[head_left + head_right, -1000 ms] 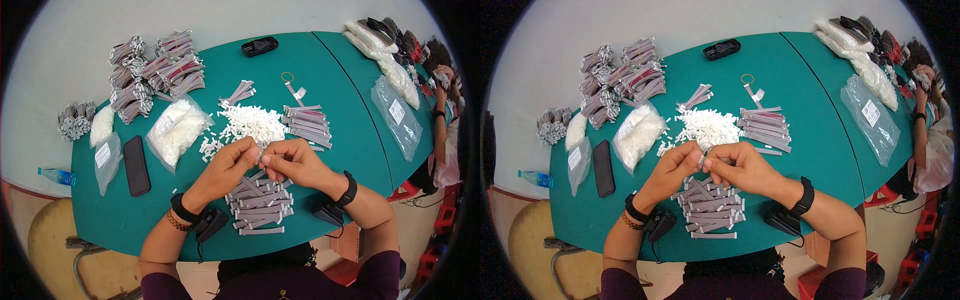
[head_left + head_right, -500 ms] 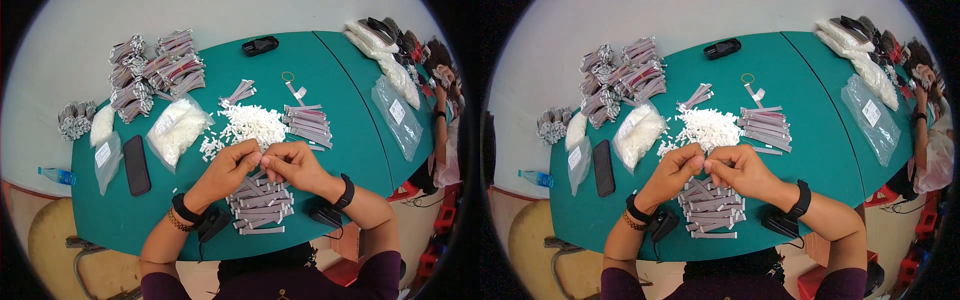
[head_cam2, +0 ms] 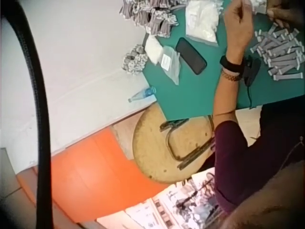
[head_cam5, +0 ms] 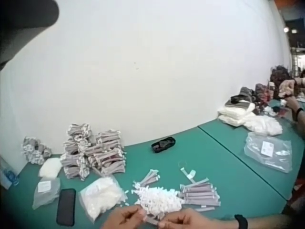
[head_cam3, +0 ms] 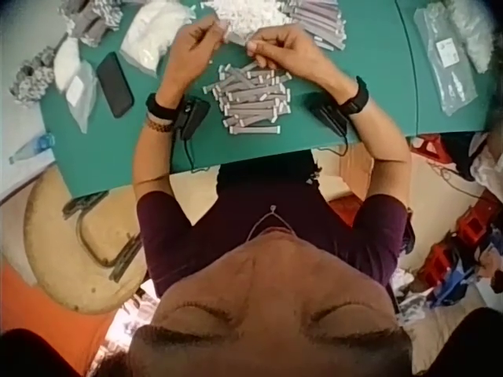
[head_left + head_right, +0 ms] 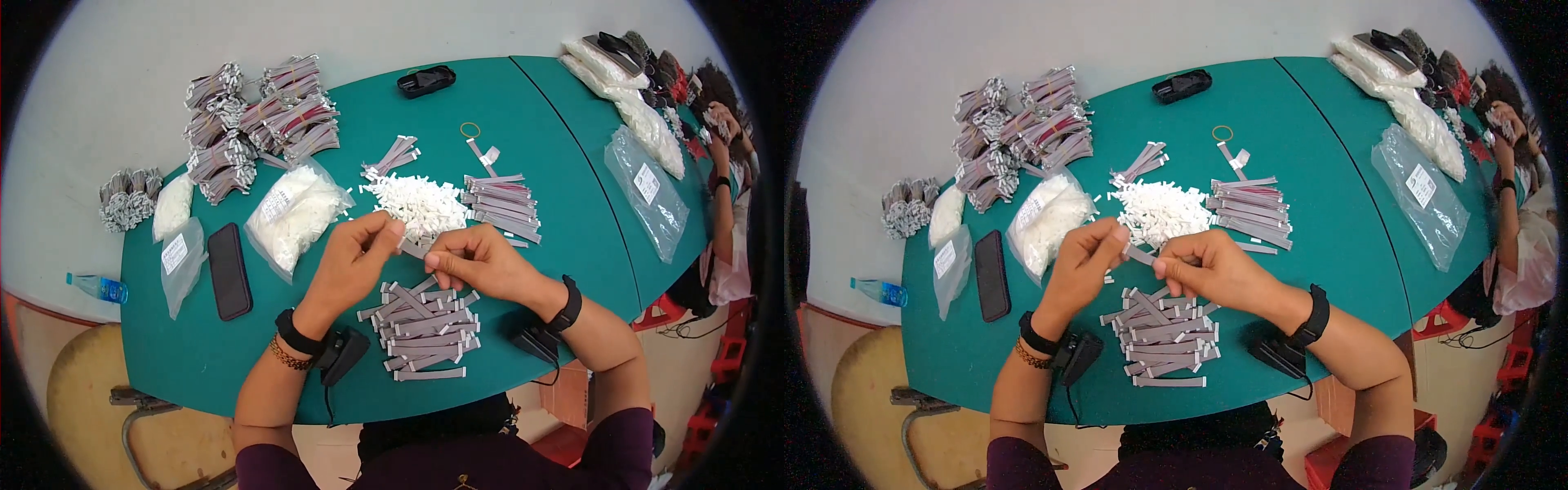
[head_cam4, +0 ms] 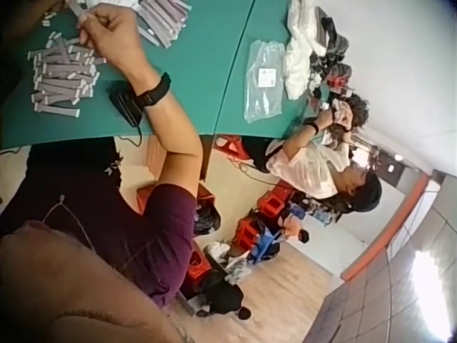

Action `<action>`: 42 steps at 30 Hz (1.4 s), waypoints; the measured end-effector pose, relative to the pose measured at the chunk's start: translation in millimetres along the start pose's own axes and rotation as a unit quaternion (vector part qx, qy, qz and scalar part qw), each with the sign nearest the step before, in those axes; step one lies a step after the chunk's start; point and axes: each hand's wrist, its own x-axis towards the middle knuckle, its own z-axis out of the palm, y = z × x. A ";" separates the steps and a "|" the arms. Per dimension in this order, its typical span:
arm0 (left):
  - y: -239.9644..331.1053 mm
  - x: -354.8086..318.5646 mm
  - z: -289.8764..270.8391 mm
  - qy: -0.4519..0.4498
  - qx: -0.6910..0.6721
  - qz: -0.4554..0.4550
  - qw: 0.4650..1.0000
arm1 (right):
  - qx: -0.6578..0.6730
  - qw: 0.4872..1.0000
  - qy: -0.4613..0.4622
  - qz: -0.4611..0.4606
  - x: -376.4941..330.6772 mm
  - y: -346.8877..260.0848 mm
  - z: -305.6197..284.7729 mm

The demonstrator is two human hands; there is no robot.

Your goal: The person picks up a ribbon cable and a connector, fits the connector onto the end of the cable by hand, and places the assembled unit onto a pile.

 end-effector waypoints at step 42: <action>-11.0 1.2 -1.5 -0.016 -0.042 -0.001 0.999 | -0.599 0.766 -0.155 -0.174 -29.9 -16.2 34.7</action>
